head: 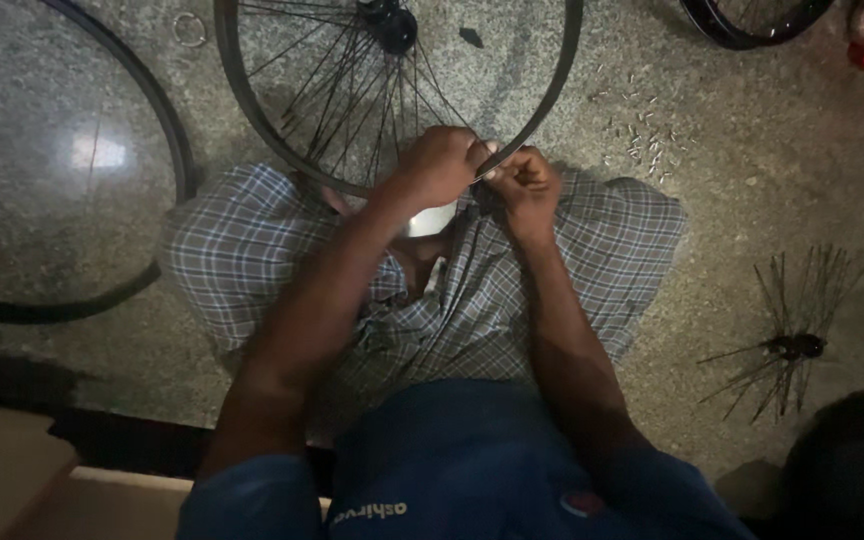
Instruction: The person sits on the floor and laces a bicycle wheel by inserting spokes into the rim and hub. They use their hands to thread the spoke ends through the rim holes and then secure them with nipples, repeating this process for multiple spokes around the wheel.
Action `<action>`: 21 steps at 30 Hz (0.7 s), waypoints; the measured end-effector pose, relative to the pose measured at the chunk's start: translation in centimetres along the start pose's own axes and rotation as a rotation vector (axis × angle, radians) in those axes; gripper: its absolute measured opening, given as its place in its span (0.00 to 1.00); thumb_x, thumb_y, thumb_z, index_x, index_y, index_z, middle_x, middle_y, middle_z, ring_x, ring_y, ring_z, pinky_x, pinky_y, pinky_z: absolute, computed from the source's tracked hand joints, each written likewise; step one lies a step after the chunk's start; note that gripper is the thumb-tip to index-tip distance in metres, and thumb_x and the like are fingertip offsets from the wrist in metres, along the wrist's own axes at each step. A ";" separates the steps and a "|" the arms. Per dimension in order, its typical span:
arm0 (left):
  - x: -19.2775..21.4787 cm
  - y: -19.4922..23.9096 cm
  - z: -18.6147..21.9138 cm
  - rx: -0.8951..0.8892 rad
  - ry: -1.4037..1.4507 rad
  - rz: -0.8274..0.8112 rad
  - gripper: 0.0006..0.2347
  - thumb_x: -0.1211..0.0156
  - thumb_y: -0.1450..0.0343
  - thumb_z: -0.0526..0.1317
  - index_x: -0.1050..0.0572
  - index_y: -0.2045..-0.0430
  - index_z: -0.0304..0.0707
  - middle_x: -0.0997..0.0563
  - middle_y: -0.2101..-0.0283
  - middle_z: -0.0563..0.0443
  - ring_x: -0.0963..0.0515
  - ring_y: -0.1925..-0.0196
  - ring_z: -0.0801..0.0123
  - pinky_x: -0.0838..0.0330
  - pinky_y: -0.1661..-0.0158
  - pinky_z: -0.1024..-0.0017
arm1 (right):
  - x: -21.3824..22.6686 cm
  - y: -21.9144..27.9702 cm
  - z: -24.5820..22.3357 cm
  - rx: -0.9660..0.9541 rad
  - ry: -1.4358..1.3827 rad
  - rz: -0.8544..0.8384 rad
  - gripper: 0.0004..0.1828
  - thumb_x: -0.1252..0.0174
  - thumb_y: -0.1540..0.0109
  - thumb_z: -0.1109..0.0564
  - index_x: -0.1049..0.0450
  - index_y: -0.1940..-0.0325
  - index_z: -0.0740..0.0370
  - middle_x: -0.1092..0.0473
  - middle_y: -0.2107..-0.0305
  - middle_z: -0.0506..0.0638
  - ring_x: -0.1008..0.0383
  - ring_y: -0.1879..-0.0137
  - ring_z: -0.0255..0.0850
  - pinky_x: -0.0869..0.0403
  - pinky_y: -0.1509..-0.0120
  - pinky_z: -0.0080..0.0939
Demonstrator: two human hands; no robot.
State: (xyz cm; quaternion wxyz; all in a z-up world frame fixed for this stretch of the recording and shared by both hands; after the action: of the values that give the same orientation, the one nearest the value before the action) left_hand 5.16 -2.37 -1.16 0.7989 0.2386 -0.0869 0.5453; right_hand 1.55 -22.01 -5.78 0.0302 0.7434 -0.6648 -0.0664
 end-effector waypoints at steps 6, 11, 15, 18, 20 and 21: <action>1.5 -0.2 -0.7 0.006 0.170 -0.074 0.11 0.46 0.27 0.42 0.23 0.65 0.31 0.17 0.64 0.35 0.17 0.60 0.45 0.27 0.59 0.54 | -1.1 -0.6 -0.9 -0.048 -0.034 0.058 0.08 0.37 0.37 0.70 0.26 0.59 0.61 0.28 0.67 0.41 0.32 0.62 0.27 0.33 0.57 0.28; 0.0 -0.4 -1.1 0.013 -0.086 -0.017 0.14 0.44 0.23 0.44 0.21 0.67 0.30 0.18 0.61 0.32 0.17 0.56 0.45 0.27 0.54 0.55 | -1.4 -0.1 -1.0 -0.093 -0.053 0.056 0.08 0.37 0.38 0.70 0.26 0.60 0.61 0.27 0.69 0.41 0.30 0.64 0.27 0.31 0.58 0.28; 1.8 0.2 -1.2 -0.032 0.311 -0.103 0.10 0.43 0.29 0.41 0.21 0.64 0.32 0.15 0.63 0.39 0.15 0.59 0.53 0.24 0.57 0.60 | -1.4 0.0 -0.7 -0.039 -0.049 0.017 0.09 0.35 0.39 0.71 0.25 0.59 0.63 0.26 0.67 0.43 0.29 0.61 0.29 0.30 0.55 0.29; 1.9 0.5 -0.6 -0.044 0.125 -0.033 0.10 0.43 0.26 0.41 0.20 0.64 0.31 0.16 0.63 0.37 0.16 0.59 0.52 0.26 0.57 0.59 | -1.3 -0.3 -0.5 -0.073 -0.107 0.014 0.10 0.34 0.40 0.72 0.25 0.60 0.63 0.27 0.69 0.43 0.30 0.65 0.29 0.31 0.59 0.29; 1.1 0.4 -0.4 0.011 -0.092 0.018 0.11 0.42 0.23 0.41 0.19 0.65 0.31 0.17 0.62 0.35 0.18 0.58 0.50 0.27 0.56 0.58 | -1.4 -0.2 -0.2 -0.084 -0.143 -0.001 0.10 0.35 0.39 0.72 0.25 0.60 0.63 0.27 0.69 0.43 0.30 0.65 0.29 0.31 0.60 0.29; 1.2 0.3 -0.7 0.017 -0.017 -0.032 0.10 0.42 0.24 0.41 0.20 0.64 0.31 0.17 0.63 0.36 0.17 0.59 0.51 0.27 0.56 0.59 | -1.5 -0.2 -0.1 -0.069 -0.132 -0.015 0.10 0.35 0.39 0.72 0.25 0.59 0.63 0.26 0.68 0.44 0.30 0.63 0.29 0.30 0.57 0.29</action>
State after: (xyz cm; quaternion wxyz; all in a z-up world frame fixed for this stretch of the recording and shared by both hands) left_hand 5.30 -0.93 -1.23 0.8048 0.2513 -0.0854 0.5309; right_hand 1.62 -20.51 -5.64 0.0113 0.7409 -0.6571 -0.1383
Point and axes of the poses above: each hand's wrist, its own y-axis away from the middle knuckle, its own x-axis out of the back of the hand, z = x × y, the point moved 1 cm from there along -y, towards the middle knuckle
